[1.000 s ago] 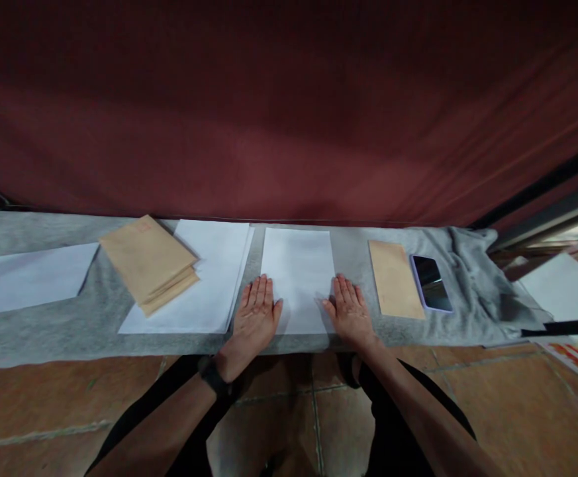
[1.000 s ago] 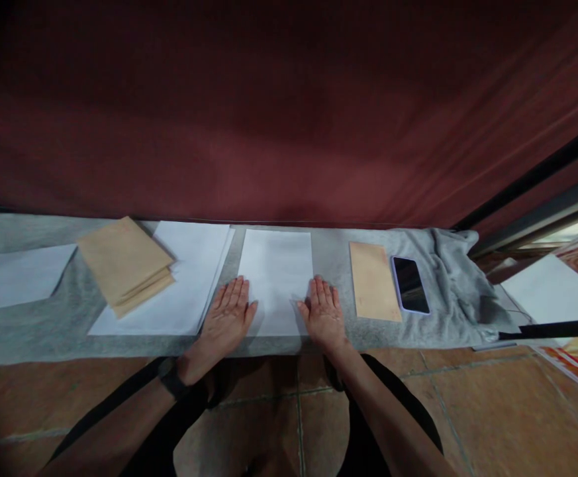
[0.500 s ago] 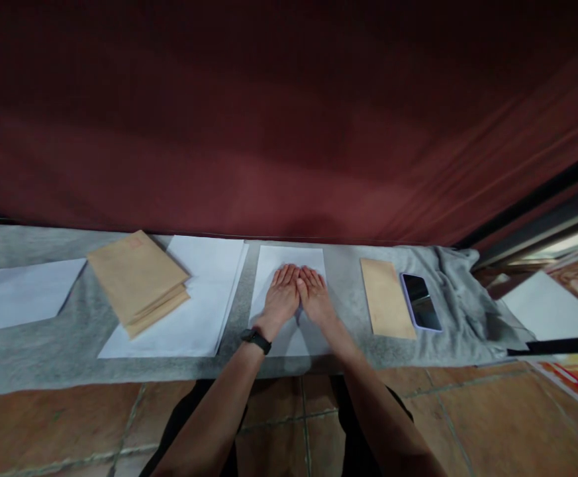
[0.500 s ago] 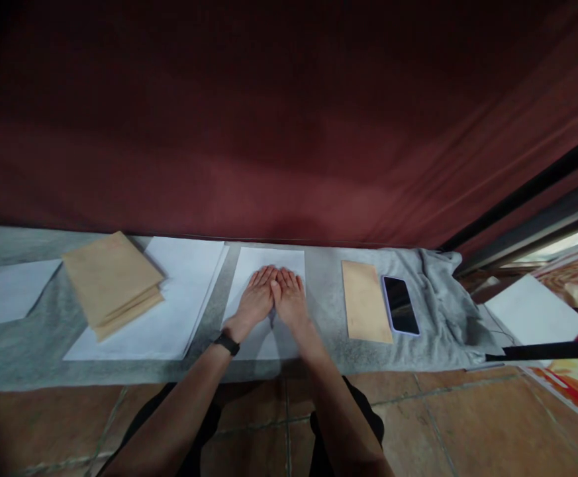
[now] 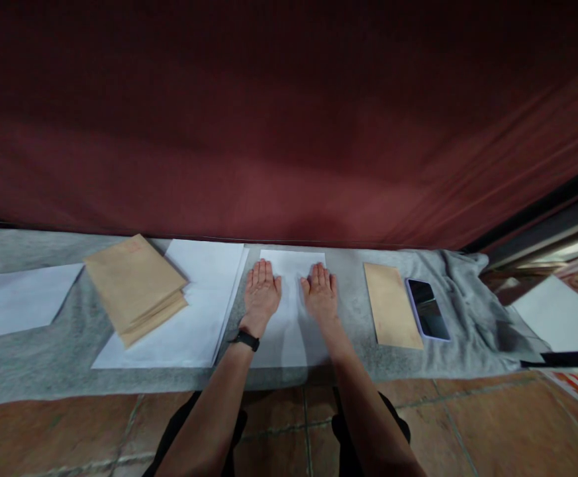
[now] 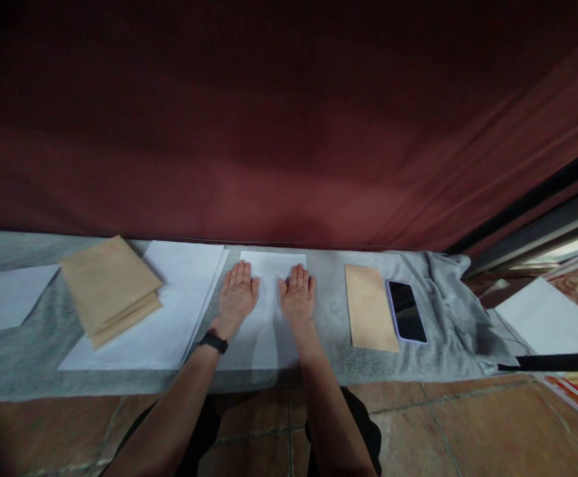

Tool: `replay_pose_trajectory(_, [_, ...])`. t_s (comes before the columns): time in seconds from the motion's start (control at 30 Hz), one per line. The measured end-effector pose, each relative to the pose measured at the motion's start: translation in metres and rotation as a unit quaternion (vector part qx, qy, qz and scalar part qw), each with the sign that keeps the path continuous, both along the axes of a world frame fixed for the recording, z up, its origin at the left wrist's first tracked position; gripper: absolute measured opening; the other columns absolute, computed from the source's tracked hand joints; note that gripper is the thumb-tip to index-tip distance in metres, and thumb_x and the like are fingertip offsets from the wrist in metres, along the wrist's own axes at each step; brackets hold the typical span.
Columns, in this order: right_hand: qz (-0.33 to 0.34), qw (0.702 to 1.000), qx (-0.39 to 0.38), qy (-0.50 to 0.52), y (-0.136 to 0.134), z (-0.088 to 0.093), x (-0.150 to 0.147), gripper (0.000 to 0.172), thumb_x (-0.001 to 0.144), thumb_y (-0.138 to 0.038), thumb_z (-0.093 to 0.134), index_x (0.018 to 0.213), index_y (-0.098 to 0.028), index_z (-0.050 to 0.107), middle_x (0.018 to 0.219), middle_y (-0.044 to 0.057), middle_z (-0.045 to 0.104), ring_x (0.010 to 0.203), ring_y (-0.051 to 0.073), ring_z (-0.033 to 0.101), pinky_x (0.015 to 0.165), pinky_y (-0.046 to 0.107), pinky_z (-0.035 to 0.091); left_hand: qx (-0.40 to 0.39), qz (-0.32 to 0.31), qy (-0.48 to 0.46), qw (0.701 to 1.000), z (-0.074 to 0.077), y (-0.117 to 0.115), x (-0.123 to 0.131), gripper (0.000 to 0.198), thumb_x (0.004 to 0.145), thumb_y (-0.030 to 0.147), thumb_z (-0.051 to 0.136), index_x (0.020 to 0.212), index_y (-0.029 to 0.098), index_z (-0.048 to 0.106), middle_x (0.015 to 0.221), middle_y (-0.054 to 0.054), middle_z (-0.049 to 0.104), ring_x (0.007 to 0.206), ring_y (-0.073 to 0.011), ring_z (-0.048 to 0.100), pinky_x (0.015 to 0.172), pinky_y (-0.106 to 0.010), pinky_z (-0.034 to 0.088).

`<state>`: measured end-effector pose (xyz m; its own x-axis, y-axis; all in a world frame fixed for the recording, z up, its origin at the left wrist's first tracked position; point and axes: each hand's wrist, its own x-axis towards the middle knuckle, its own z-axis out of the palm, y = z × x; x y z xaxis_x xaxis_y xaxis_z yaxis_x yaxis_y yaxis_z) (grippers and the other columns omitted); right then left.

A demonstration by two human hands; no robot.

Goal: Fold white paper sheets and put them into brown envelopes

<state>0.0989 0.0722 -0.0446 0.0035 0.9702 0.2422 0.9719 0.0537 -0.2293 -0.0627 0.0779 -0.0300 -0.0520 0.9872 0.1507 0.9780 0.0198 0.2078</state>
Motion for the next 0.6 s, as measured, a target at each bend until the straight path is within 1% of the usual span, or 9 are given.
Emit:
replay_pose_trajectory(0.1, [-0.028, 0.999, 0.020, -0.002, 0.001, -0.006, 0.011, 0.061, 0.111, -0.042, 0.034, 0.157, -0.003, 0.043, 0.161, 0.026, 0.043, 0.148, 0.035, 0.046, 0.122, 0.058, 0.029, 0.018, 0.014, -0.004, 1.000, -0.001, -0.001, -0.009, 0.062, 0.105, 0.033, 0.032, 0.157, 0.000, 0.041, 0.163, -0.022, 0.042, 0.156, -0.0297, 0.035, 0.129, -0.047, 0.026])
replay_pose_trajectory(0.17, [-0.034, 0.999, 0.038, 0.005, 0.001, -0.007, 0.017, 0.061, 0.111, -0.042, 0.033, 0.156, -0.004, 0.044, 0.159, 0.026, 0.047, 0.146, 0.037, 0.048, 0.120, 0.061, 0.031, 0.029, 0.016, -0.010, 0.999, -0.001, -0.001, -0.013, 0.061, 0.104, 0.032, 0.033, 0.156, 0.002, 0.044, 0.161, -0.022, 0.045, 0.154, -0.0309, 0.039, 0.127, -0.049, 0.030])
replay_pose_trajectory(0.23, [-0.036, 0.998, 0.048, 0.010, 0.000, -0.007, 0.022, 0.061, 0.111, -0.043, 0.031, 0.156, -0.004, 0.046, 0.158, 0.026, 0.049, 0.145, 0.038, 0.049, 0.119, 0.063, 0.031, 0.040, 0.011, -0.018, 0.999, 0.000, -0.002, -0.015, 0.061, 0.104, 0.031, 0.034, 0.154, -0.001, 0.047, 0.159, -0.025, 0.047, 0.152, -0.0328, 0.041, 0.126, -0.050, 0.032])
replay_pose_trajectory(0.3, [-0.034, 0.998, 0.043, 0.012, -0.002, -0.005, 0.023, 0.061, 0.111, -0.042, 0.029, 0.155, -0.002, 0.045, 0.158, 0.027, 0.047, 0.146, 0.038, 0.048, 0.120, 0.063, 0.031, 0.046, 0.004, -0.029, 0.999, 0.002, -0.005, -0.013, 0.060, 0.103, 0.030, 0.036, 0.152, -0.002, 0.049, 0.158, -0.026, 0.048, 0.151, -0.0347, 0.043, 0.125, -0.053, 0.034])
replay_pose_trajectory(0.37, [-0.030, 0.999, 0.033, 0.015, -0.006, -0.001, 0.019, 0.062, 0.111, -0.040, 0.028, 0.156, -0.001, 0.043, 0.160, 0.028, 0.044, 0.149, 0.038, 0.044, 0.121, 0.063, 0.029, 0.049, -0.005, -0.039, 0.998, 0.005, -0.010, -0.009, 0.060, 0.102, 0.030, 0.038, 0.153, 0.001, 0.048, 0.159, -0.026, 0.047, 0.152, -0.0358, 0.042, 0.123, -0.055, 0.036])
replay_pose_trajectory(0.43, [-0.003, 1.000, 0.022, 0.022, -0.010, 0.004, 0.011, 0.061, 0.111, -0.039, 0.027, 0.159, -0.003, 0.040, 0.164, 0.025, 0.040, 0.152, 0.035, 0.040, 0.123, 0.060, 0.027, 0.051, -0.024, -0.044, 0.997, 0.009, -0.016, -0.002, 0.059, 0.102, 0.028, 0.038, 0.156, 0.005, 0.045, 0.163, -0.023, 0.043, 0.154, -0.0350, 0.037, 0.123, -0.057, 0.035])
replay_pose_trajectory(0.5, [0.043, 0.999, 0.003, 0.027, -0.016, 0.008, 0.001, 0.059, 0.112, -0.039, 0.027, 0.161, -0.010, 0.039, 0.167, 0.019, 0.038, 0.155, 0.031, 0.036, 0.126, 0.056, 0.024, 0.042, -0.067, -0.041, 0.996, 0.011, -0.023, 0.006, 0.059, 0.103, 0.027, 0.036, 0.159, 0.008, 0.042, 0.167, -0.018, 0.038, 0.158, -0.0322, 0.031, 0.126, -0.054, 0.032])
replay_pose_trajectory(0.6, [0.097, 0.994, -0.044, 0.024, -0.024, 0.014, -0.012, 0.055, 0.112, -0.037, 0.026, 0.160, -0.016, 0.043, 0.169, 0.012, 0.036, 0.157, 0.027, 0.034, 0.129, 0.052, 0.021, -0.008, -0.125, -0.029, 0.992, 0.012, -0.031, 0.015, 0.058, 0.104, 0.025, 0.031, 0.159, 0.012, 0.043, 0.168, -0.014, 0.038, 0.160, -0.0303, 0.027, 0.129, -0.053, 0.027])
